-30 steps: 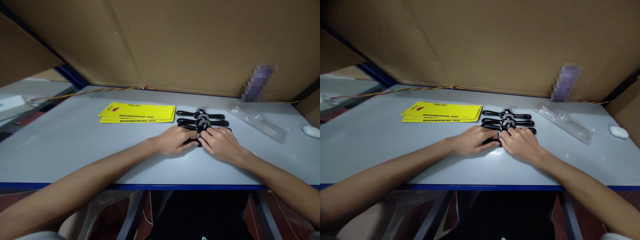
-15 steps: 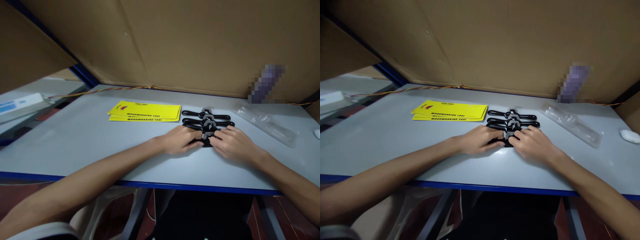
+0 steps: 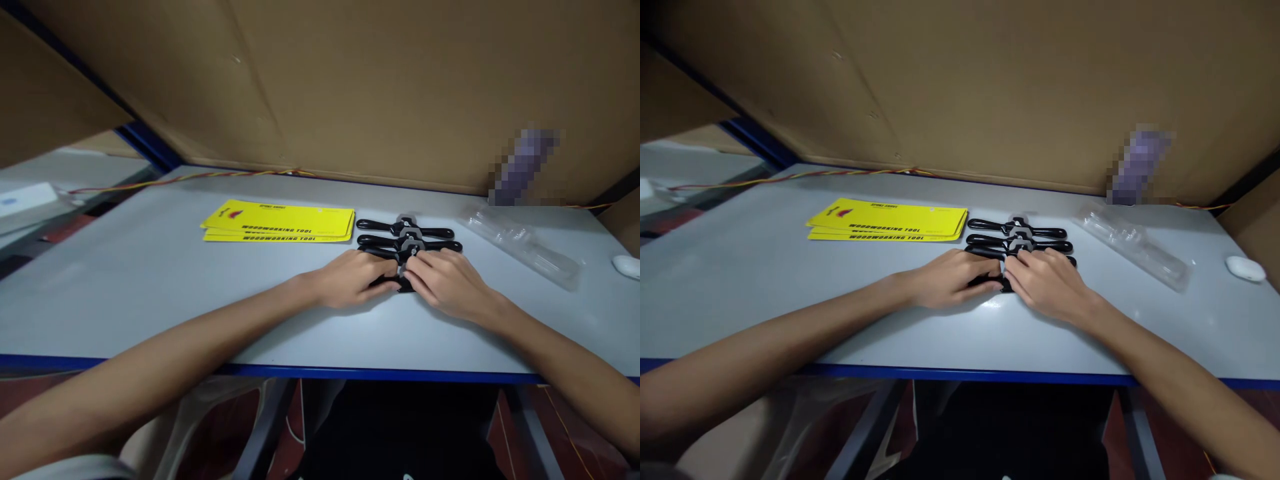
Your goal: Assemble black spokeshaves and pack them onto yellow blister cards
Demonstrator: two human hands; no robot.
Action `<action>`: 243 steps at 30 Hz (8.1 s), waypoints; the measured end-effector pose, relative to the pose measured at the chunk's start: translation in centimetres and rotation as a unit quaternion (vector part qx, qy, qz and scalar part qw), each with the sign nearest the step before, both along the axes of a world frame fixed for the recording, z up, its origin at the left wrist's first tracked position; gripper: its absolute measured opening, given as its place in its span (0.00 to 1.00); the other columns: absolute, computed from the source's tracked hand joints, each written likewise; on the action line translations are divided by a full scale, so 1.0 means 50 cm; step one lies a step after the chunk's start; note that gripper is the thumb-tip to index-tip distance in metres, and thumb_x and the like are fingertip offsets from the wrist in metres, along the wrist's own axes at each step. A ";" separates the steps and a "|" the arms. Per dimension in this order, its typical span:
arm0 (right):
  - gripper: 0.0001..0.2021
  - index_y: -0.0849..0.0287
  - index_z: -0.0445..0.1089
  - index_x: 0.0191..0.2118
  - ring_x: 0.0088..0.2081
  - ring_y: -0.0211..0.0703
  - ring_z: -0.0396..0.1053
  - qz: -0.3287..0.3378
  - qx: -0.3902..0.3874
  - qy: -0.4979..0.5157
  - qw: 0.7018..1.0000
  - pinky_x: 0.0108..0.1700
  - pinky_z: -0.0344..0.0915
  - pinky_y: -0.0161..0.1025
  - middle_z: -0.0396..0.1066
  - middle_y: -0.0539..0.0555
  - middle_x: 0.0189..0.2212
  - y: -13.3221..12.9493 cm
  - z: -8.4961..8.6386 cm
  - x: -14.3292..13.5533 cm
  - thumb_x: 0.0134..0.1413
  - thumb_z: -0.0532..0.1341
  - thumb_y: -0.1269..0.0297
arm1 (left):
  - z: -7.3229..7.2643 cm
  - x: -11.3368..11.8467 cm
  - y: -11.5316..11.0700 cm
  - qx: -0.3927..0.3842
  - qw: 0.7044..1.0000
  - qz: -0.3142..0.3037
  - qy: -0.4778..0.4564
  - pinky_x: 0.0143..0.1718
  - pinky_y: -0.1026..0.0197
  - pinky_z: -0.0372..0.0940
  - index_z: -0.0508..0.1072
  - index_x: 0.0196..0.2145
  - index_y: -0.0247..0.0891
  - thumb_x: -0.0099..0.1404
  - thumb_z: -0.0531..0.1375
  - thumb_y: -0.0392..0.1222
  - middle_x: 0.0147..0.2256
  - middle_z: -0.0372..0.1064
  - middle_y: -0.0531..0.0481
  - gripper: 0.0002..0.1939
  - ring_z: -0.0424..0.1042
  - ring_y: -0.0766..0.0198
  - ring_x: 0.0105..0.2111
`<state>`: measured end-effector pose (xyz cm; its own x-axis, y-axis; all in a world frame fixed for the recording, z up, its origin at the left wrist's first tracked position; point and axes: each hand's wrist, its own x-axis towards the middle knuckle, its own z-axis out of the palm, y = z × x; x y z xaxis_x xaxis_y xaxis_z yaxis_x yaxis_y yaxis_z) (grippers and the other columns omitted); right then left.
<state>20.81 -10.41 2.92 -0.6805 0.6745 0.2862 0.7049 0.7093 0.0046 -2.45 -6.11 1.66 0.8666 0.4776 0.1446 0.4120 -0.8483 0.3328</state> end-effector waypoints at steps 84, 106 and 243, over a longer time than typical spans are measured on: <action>0.13 0.62 0.76 0.42 0.47 0.51 0.71 0.101 0.038 -0.008 0.994 0.49 0.69 0.48 0.77 0.61 0.47 -0.002 0.011 0.024 0.68 0.53 0.77 | -0.017 -0.010 0.017 0.045 0.998 0.009 -0.050 0.53 0.46 0.57 0.72 0.50 0.38 0.77 0.49 0.50 0.53 0.69 0.39 0.17 0.68 0.50 0.53; 0.10 0.57 0.73 0.44 0.44 0.46 0.74 0.054 0.001 0.188 0.981 0.48 0.72 0.46 0.74 0.58 0.44 0.032 0.021 0.068 0.71 0.54 0.70 | -0.017 -0.011 0.015 0.055 0.997 0.012 -0.048 0.54 0.45 0.59 0.72 0.50 0.39 0.78 0.50 0.47 0.53 0.68 0.39 0.15 0.68 0.50 0.54; 0.06 0.56 0.72 0.38 0.36 0.42 0.66 -0.041 -0.180 0.150 0.971 0.43 0.62 0.43 0.68 0.55 0.43 0.072 0.003 0.036 0.65 0.58 0.64 | -0.020 0.003 0.045 -0.021 0.987 0.146 -0.062 0.46 0.51 0.56 0.82 0.51 0.43 0.73 0.56 0.44 0.43 0.74 0.43 0.17 0.64 0.53 0.43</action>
